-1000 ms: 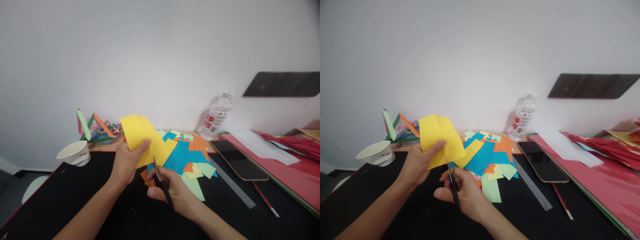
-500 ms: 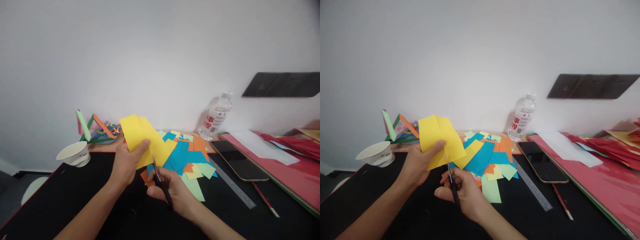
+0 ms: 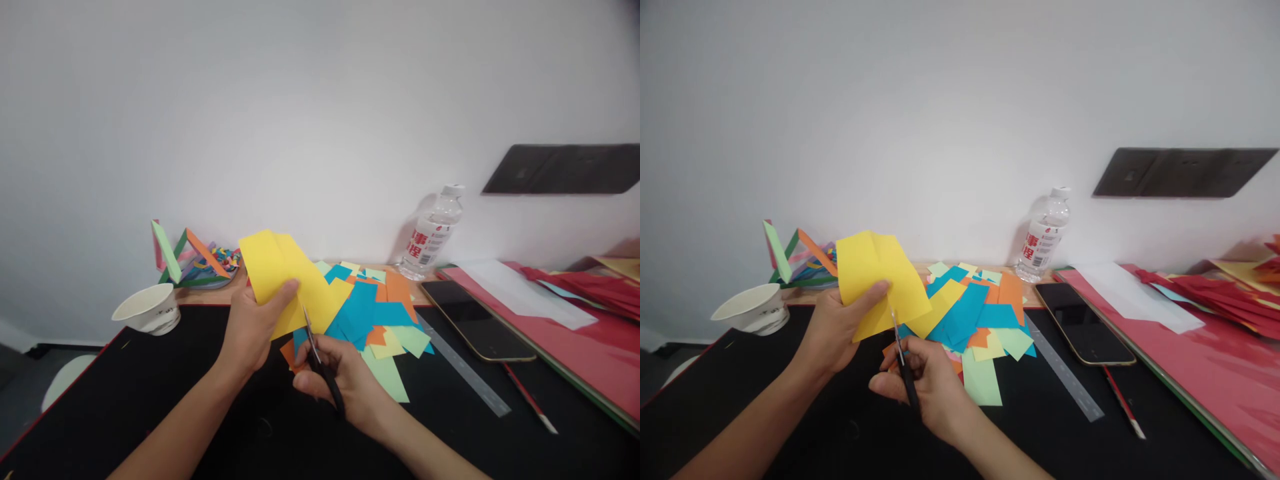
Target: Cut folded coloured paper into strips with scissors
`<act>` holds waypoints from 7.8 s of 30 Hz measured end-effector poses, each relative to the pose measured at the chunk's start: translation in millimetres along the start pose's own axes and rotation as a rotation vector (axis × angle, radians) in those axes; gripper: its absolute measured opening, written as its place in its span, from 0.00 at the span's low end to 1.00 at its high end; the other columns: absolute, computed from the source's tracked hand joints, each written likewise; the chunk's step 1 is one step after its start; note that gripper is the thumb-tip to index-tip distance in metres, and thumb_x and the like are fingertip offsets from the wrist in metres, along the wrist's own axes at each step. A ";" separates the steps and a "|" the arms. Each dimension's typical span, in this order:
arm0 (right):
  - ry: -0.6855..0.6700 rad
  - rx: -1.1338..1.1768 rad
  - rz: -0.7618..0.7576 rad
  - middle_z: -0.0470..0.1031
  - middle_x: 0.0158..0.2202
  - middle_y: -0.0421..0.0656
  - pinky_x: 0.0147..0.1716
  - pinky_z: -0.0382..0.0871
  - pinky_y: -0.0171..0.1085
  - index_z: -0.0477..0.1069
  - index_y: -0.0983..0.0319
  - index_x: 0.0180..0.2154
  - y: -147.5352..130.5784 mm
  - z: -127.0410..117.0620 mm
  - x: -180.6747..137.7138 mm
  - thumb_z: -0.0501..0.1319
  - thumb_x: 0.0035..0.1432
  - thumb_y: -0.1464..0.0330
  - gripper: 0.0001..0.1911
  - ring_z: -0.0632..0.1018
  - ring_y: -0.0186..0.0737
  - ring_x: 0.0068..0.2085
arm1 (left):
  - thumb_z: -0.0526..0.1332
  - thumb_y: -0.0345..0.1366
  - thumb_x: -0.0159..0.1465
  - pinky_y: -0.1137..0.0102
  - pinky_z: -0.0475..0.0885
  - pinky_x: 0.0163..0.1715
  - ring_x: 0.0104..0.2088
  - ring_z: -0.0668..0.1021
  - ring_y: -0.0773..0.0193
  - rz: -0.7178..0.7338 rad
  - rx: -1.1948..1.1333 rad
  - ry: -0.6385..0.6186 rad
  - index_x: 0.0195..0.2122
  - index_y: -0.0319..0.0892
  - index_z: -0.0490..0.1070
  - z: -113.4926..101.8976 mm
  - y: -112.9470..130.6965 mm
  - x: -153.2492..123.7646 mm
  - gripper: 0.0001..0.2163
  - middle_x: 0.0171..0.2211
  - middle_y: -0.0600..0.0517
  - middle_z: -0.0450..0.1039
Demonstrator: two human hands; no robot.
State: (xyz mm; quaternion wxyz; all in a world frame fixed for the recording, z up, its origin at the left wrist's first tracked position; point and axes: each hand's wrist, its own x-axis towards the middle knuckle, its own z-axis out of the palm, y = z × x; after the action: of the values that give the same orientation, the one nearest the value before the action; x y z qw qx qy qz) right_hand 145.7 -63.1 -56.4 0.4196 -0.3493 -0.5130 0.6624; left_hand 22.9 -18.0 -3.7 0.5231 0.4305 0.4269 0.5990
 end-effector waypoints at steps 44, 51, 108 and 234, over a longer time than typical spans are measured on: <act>0.007 -0.018 -0.022 0.59 0.20 0.32 0.21 0.51 0.32 0.64 0.62 0.31 0.3 -1.9 0.1 0.71 0.38 0.49 0.28 0.58 0.28 0.21 | 0.71 0.38 0.49 0.71 0.77 0.31 0.32 0.81 0.59 -0.038 0.010 -0.056 0.34 0.37 0.79 1.5 -0.4 -4.1 0.13 0.33 0.46 0.81; -0.001 -0.016 -0.049 0.62 0.22 0.34 0.23 0.52 0.33 0.66 0.64 0.33 0.4 -2.9 -0.8 0.72 0.40 0.52 0.27 0.61 0.29 0.23 | 0.71 0.38 0.49 0.72 0.76 0.28 0.28 0.80 0.60 -0.062 0.047 -0.036 0.33 0.37 0.79 2.6 -1.1 -4.8 0.13 0.29 0.47 0.80; 0.060 -0.123 0.010 0.62 0.17 0.34 0.18 0.55 0.31 0.64 0.62 0.27 -2.7 -0.7 0.4 0.65 0.39 0.42 0.31 0.62 0.28 0.18 | 0.70 0.40 0.50 0.67 0.76 0.32 0.32 0.81 0.56 -0.068 0.046 -0.054 0.36 0.37 0.79 1.5 -5.4 -6.0 0.14 0.33 0.45 0.81; 0.009 -0.131 0.063 0.61 0.14 0.34 0.16 0.54 0.31 0.65 0.62 0.22 -3.8 -4.3 1.4 0.68 0.38 0.45 0.27 0.62 0.29 0.16 | 0.73 0.38 0.45 0.67 0.77 0.25 0.23 0.80 0.58 -0.135 -0.018 0.045 0.39 0.35 0.75 -3.2 4.7 0.9 0.21 0.30 0.43 0.81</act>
State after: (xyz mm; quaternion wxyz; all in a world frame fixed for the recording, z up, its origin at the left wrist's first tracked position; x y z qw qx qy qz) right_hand 149.7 -59.7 -53.7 0.3773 -0.3949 -0.5420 0.6388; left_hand 18.5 -17.7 0.0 0.5564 0.3826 0.4611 0.5757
